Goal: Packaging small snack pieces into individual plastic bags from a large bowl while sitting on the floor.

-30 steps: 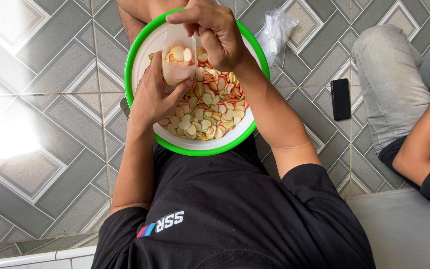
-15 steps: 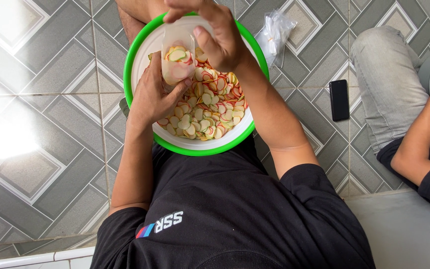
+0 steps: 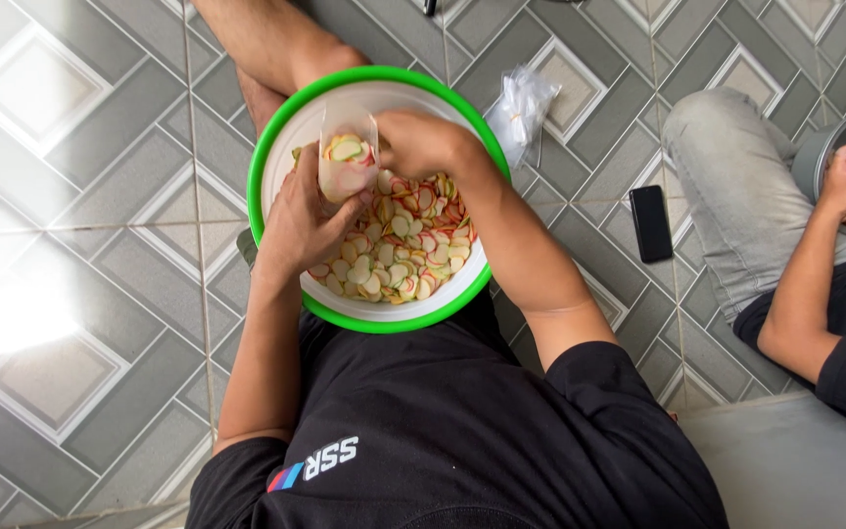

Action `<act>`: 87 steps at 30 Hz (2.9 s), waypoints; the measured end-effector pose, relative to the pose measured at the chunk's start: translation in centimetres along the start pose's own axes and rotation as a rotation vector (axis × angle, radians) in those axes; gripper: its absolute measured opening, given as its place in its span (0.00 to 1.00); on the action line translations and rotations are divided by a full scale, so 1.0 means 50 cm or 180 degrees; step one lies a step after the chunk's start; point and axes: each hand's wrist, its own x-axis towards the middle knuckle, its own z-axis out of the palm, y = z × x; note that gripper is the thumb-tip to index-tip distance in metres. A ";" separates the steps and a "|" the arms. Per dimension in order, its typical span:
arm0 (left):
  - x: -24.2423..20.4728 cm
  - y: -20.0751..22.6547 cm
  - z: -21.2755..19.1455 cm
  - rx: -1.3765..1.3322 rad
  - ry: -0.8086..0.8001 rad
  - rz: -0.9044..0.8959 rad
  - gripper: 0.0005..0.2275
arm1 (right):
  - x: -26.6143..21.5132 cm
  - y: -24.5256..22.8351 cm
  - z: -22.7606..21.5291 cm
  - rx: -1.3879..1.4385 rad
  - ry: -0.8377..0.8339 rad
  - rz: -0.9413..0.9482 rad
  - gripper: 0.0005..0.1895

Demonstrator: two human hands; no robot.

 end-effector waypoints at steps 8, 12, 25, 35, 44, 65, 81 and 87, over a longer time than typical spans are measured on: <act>-0.007 0.005 -0.001 -0.0006 0.0106 0.0110 0.27 | 0.089 0.158 0.089 -0.0663 -0.0165 0.0051 0.15; -0.008 0.013 -0.004 -0.0020 0.0066 0.0070 0.26 | 0.079 0.155 0.087 -0.0459 -0.0260 0.0218 0.18; -0.005 0.011 -0.003 -0.0043 0.0035 0.0029 0.27 | 0.059 0.084 0.036 -0.0632 -0.0125 0.0544 0.15; -0.004 0.007 -0.005 -0.0071 0.0052 0.0054 0.26 | 0.072 0.068 0.015 -0.0459 0.0366 0.0306 0.16; -0.006 0.012 -0.009 -0.0109 -0.0015 0.0018 0.26 | 0.054 0.048 0.014 -0.0254 0.0441 0.0191 0.15; -0.002 0.007 -0.006 -0.0111 0.0007 0.0052 0.24 | 0.054 0.057 0.001 0.0142 0.1019 -0.0429 0.09; -0.007 -0.010 0.001 -0.0112 0.0059 0.0120 0.22 | 0.006 -0.022 -0.001 0.1086 0.2592 -0.2352 0.09; -0.010 0.018 -0.007 -0.0102 0.0060 0.0117 0.20 | 0.007 -0.026 0.002 0.1062 0.2429 -0.2704 0.11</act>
